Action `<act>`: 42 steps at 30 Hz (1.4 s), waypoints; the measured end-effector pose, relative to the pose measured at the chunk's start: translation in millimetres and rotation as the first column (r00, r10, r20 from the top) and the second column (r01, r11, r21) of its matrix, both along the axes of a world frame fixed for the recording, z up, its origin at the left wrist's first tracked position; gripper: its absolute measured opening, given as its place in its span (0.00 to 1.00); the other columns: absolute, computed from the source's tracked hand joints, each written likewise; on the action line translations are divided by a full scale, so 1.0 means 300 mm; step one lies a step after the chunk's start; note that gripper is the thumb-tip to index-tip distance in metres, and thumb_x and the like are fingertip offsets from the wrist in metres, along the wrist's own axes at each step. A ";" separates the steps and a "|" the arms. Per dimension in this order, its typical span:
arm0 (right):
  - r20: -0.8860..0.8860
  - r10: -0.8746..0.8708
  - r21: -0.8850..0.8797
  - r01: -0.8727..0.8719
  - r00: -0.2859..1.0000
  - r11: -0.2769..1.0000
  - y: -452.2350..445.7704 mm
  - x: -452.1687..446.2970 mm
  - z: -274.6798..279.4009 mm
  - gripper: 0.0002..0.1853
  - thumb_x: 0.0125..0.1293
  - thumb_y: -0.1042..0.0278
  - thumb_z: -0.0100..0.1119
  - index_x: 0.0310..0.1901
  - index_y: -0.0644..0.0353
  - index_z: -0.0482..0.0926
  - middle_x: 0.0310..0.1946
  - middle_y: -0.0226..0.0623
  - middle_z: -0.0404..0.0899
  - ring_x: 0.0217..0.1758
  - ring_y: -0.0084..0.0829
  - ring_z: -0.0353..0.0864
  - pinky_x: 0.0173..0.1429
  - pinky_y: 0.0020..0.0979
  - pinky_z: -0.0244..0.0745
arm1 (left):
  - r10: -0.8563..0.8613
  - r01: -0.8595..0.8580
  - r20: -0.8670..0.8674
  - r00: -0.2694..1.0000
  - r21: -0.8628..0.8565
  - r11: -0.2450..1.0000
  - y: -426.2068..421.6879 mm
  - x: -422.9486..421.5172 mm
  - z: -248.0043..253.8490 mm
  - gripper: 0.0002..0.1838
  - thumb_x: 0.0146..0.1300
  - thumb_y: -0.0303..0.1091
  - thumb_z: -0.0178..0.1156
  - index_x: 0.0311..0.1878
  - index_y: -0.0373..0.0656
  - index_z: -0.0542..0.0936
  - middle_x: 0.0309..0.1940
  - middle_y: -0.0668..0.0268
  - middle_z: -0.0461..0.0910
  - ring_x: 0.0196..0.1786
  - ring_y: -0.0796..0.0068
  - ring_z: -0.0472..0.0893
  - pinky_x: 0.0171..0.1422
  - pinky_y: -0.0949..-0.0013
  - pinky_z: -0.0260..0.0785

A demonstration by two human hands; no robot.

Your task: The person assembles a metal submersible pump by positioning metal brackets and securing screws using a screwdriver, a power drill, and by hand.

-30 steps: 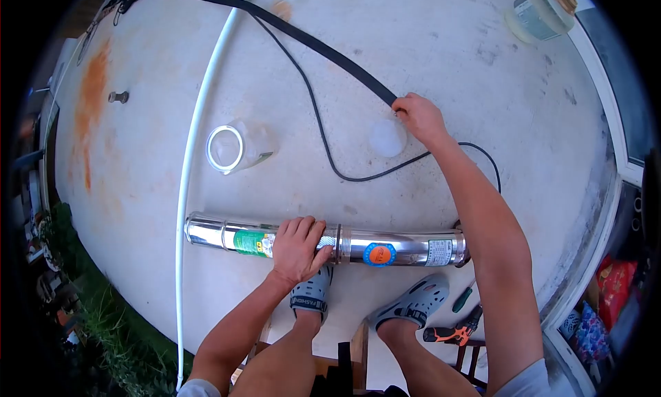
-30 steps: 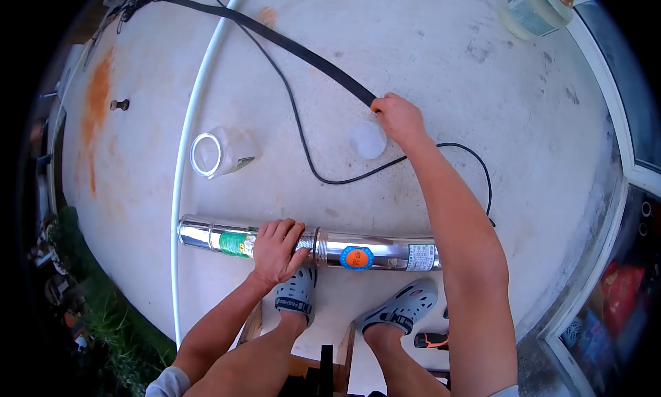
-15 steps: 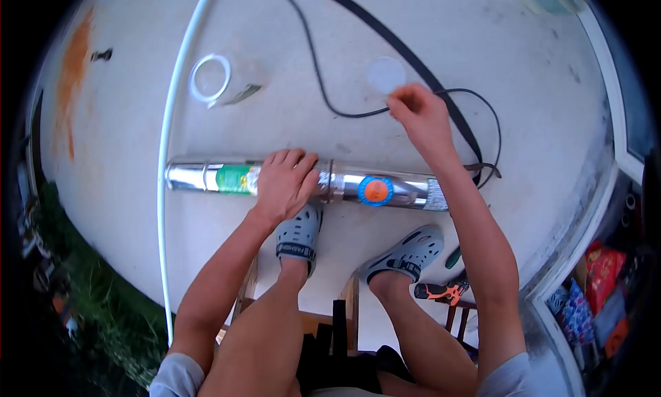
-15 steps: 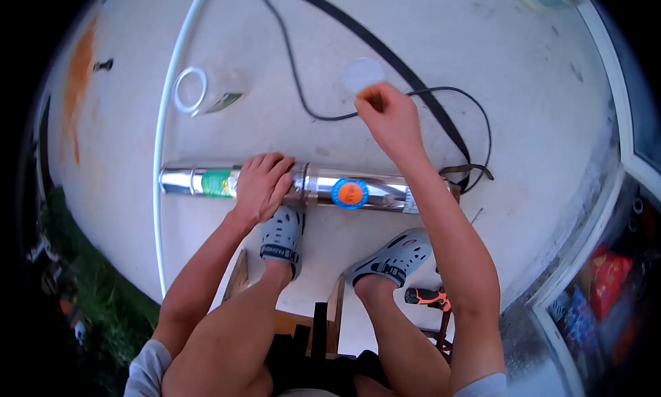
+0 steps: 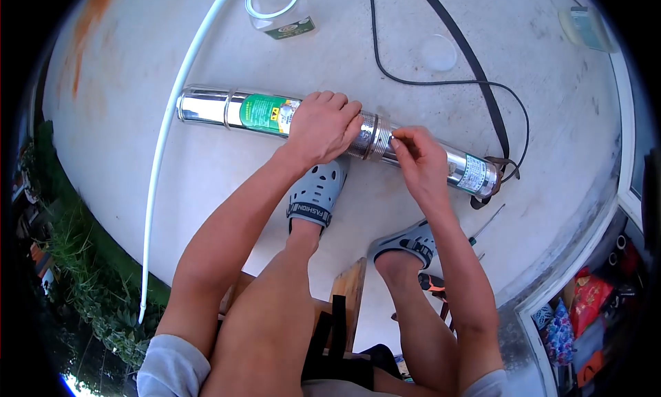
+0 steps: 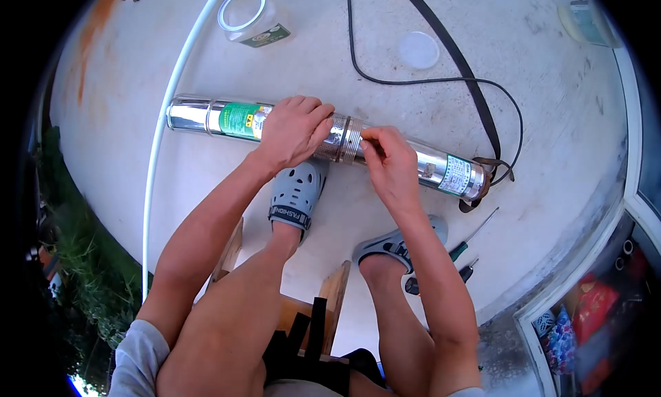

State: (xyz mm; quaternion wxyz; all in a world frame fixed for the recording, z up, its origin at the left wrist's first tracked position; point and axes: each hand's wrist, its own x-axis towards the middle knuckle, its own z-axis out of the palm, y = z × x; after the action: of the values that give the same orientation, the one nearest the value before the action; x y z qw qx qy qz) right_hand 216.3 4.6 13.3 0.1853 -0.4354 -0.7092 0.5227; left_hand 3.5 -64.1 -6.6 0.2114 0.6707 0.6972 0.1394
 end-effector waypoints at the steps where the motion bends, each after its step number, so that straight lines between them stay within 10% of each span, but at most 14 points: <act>1: 0.004 0.005 0.000 -0.005 1.000 1.000 -0.004 -0.004 -0.001 0.08 0.64 0.80 0.65 0.45 0.64 0.82 0.39 0.39 0.80 0.37 0.30 0.83 0.42 0.28 0.78 | 0.005 -0.005 0.004 1.000 0.000 1.000 -0.005 0.003 -0.002 0.15 0.71 0.41 0.54 0.50 0.43 0.82 0.43 0.60 0.82 0.49 0.58 0.80 0.60 0.55 0.69; 42: 0.128 0.173 0.331 -0.207 0.977 0.921 -0.020 -0.028 -0.005 0.08 0.59 0.77 0.69 0.40 0.60 0.84 0.42 0.37 0.78 0.46 0.39 0.81 0.48 0.35 0.77 | -0.010 0.013 -0.092 0.996 0.042 0.999 -0.018 0.006 -0.031 0.16 0.72 0.45 0.52 0.50 0.45 0.83 0.42 0.61 0.82 0.48 0.60 0.80 0.60 0.55 0.70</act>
State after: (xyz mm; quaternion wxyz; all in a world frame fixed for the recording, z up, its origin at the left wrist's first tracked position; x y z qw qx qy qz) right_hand 208.0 -1.6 11.9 0.1723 -0.3503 -0.8361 0.3854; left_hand 5.2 -69.5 -16.0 0.1658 0.6847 0.6991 0.1222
